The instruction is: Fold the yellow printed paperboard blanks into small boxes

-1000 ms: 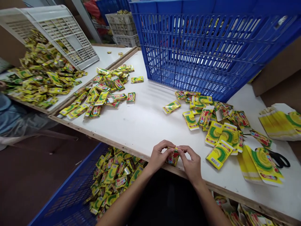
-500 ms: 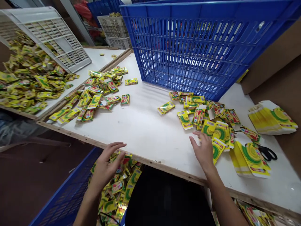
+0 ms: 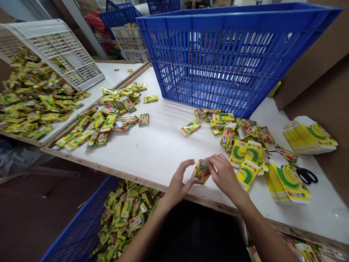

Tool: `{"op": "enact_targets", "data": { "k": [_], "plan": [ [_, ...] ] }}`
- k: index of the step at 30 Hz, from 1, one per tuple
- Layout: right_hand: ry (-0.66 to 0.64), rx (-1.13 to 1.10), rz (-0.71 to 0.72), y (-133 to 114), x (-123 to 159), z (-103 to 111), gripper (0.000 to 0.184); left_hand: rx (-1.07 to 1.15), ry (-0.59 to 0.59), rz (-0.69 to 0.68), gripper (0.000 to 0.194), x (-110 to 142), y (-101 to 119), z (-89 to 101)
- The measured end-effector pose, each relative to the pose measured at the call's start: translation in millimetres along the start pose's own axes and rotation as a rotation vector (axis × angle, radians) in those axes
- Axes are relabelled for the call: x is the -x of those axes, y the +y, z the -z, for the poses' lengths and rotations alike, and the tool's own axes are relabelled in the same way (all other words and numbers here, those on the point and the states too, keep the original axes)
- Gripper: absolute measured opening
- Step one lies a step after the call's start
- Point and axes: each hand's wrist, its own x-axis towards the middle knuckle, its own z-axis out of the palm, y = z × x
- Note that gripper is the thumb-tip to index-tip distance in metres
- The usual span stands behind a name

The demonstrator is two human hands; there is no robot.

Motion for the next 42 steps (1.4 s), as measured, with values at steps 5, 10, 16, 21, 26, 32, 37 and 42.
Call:
{"op": "enact_targets", "data": {
  "k": [5, 10, 16, 21, 26, 32, 37, 42],
  "plan": [
    [0.189, -0.35, -0.319, -3.2, 35.8, -26.2, 0.017, 0.327, -0.098, 0.21, 0.032, 7.1, -15.0, -21.3],
    [0.152, -0.53, -0.35, -0.7, 60.6, -47.3, 0.019, 0.356, -0.151, 0.284, 0.025, 6.6, -18.0, -11.0],
    [0.205, -0.514, -0.306, -3.2, 51.3, -52.3, 0.018, 0.35, -0.099, 0.18, 0.018, -2.4, -14.6, -12.3],
    [0.287, -0.519, -0.287, -4.7, 51.8, -55.3, 0.017, 0.406, -0.054, 0.139, 0.029, -1.0, -13.3, -13.2],
    [0.273, -0.478, -0.186, -7.1, 55.0, -55.8, 0.012, 0.249, -0.015, 0.118, 0.014, 0.3, -10.7, -12.4],
    [0.288, -0.453, -0.304, -13.6, 46.9, -52.9, 0.015, 0.201, 0.084, 0.18, 0.013, -4.8, -4.5, -20.7],
    [0.254, -0.476, -0.335, -12.8, 45.2, -50.8, 0.014, 0.19, 0.071, 0.162, 0.012, -6.0, -6.3, -18.9],
    [0.278, -0.495, -0.244, -10.8, 54.9, -59.3, 0.011, 0.264, 0.009, 0.146, 0.014, -4.7, -14.5, -19.5]
  ]
}}
